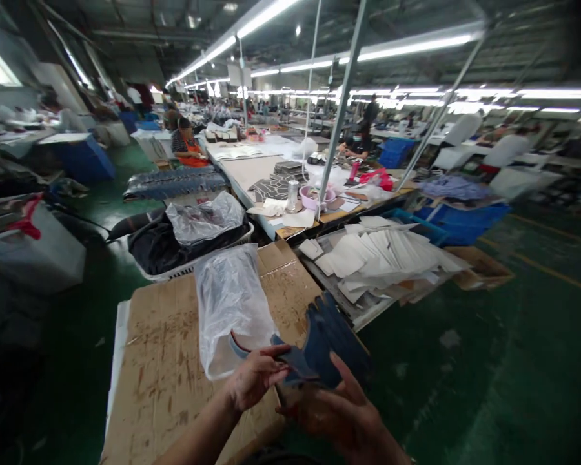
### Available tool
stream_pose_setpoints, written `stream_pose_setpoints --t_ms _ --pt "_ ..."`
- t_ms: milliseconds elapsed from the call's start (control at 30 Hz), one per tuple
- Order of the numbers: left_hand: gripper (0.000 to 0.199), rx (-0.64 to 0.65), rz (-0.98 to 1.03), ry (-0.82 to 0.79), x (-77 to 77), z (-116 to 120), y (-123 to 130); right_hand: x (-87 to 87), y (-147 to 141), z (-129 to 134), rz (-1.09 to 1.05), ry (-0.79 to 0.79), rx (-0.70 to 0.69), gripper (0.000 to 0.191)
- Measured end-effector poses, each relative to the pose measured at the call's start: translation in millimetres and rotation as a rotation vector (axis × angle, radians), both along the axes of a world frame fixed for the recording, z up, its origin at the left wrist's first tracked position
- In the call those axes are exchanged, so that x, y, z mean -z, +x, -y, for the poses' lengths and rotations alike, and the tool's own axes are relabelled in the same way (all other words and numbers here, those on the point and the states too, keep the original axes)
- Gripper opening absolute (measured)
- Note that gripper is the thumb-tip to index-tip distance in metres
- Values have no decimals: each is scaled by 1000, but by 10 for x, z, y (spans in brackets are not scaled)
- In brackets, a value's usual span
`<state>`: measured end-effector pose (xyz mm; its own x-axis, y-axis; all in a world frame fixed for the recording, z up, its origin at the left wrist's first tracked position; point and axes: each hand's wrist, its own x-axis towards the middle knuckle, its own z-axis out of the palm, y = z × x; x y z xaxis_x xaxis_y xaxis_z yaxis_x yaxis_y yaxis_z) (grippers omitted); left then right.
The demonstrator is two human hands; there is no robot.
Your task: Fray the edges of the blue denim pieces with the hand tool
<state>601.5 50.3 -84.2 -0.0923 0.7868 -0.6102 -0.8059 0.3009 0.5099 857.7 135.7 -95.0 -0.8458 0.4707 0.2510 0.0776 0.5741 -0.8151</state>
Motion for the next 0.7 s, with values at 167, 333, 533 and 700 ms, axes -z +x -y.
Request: stream_pose_setpoints --t_ms 167,333,533,700 --pt "45 135 -36 48 -114 -114 255 -321 -13 -28 18 -172 -87 74" --pt "55 561 -391 211 -82 -146 238 -458 206 -49 -42 -373 81 72" --pt "58 529 -1050 655 -354 -346 316 -588 368 -53 -175 -675 207 76" --pt "36 613 -694 645 -275 -469 835 -621 344 146 -309 -946 261 78"
